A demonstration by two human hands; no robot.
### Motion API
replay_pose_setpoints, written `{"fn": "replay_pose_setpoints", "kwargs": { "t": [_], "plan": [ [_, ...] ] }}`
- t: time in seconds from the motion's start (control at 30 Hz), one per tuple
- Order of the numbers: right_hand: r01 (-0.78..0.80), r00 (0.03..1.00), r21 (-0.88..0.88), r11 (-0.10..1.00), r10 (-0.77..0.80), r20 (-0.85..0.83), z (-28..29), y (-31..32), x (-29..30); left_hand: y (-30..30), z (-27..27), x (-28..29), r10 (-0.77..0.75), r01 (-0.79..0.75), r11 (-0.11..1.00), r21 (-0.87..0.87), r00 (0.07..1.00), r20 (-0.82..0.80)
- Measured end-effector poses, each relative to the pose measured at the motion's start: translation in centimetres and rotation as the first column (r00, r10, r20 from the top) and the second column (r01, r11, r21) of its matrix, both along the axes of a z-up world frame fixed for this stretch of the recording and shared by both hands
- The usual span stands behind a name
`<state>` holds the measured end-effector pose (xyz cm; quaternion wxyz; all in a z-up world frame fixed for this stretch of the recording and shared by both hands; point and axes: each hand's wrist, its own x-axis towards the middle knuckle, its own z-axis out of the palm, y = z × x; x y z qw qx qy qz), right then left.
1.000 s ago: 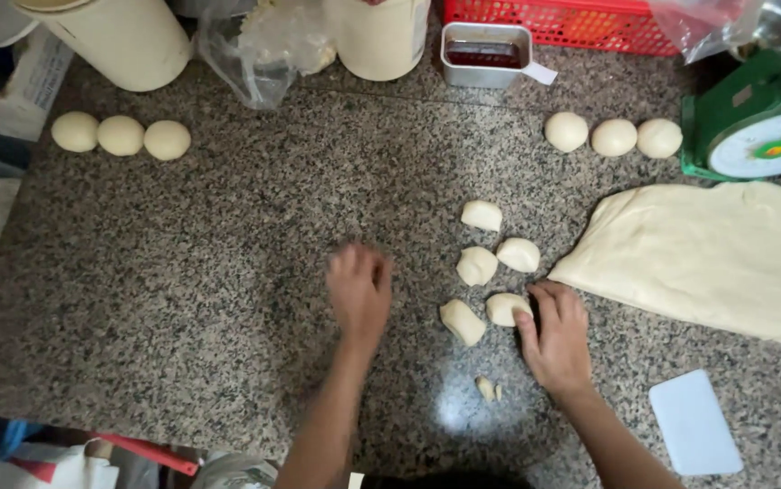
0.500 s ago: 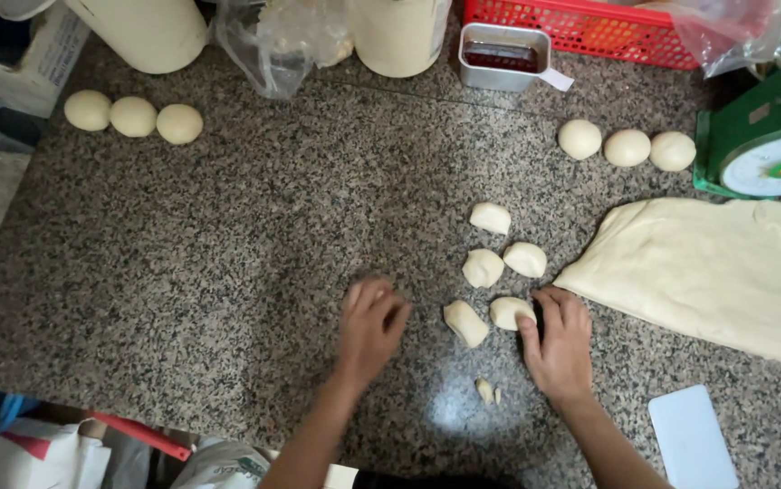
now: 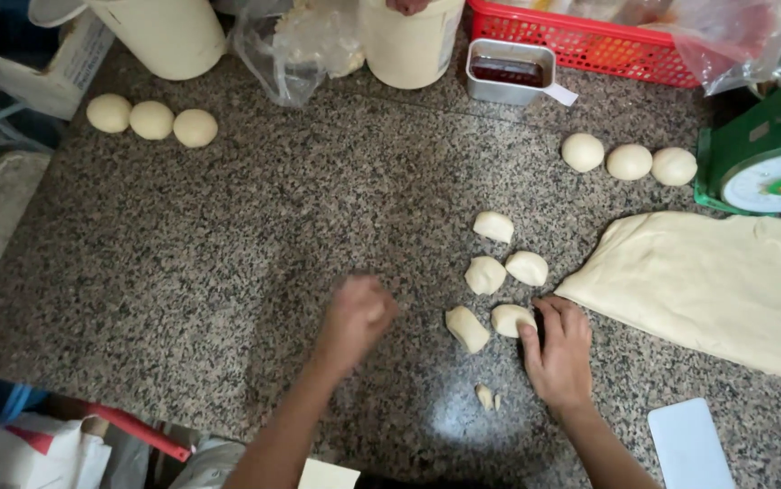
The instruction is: Dividing, weighing, and shaping dough pieces into balls and strips on a granite surface.
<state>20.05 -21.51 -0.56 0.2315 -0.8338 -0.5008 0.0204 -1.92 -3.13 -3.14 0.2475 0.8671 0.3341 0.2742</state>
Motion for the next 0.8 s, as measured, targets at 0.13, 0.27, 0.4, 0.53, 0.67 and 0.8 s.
{"fn": "replay_pose_setpoints", "kwargs": {
  "t": [0.13, 0.27, 0.4, 0.53, 0.67, 0.8],
  "plan": [
    [0.007, 1.0, 0.011, 1.0, -0.007, 0.02, -0.5, -0.1, 0.2, 3.5, -2.0, 4.6, 0.305, -0.308, 0.947, 0.093, 0.951, 0.04],
    [0.002, 1.0, 0.03, 1.0, -0.003, 0.008, 0.1, 0.4, 0.0, -2.0, -0.5, 3.4, 0.164, -0.16, 0.982, 0.097, 0.985, -0.043],
    [-0.008, 1.0, 0.043, 0.999, 0.007, 0.017, 0.3, 0.1, 0.0, 0.8, -1.4, 1.0, -0.085, 0.081, 0.996, -0.044, 0.991, -0.107],
    [-0.011, 1.0, 0.031, 0.999, 0.011, 0.015, -0.1, 0.1, 0.1, 2.6, -1.4, 4.9, 0.195, -0.186, 0.974, 0.133, 0.979, -0.06],
    [-0.019, 1.0, 0.058, 0.998, 0.019, -0.009, 0.7, 0.2, 0.0, -3.3, -0.4, 3.0, 0.071, -0.07, 0.997, 0.034, 0.997, -0.013],
    [-0.001, 1.0, 0.022, 1.0, 0.001, -0.017, 0.5, 0.3, -0.1, 0.4, -1.4, 0.9, 0.016, -0.025, 0.998, -0.052, 0.986, -0.163]
  ]
}}
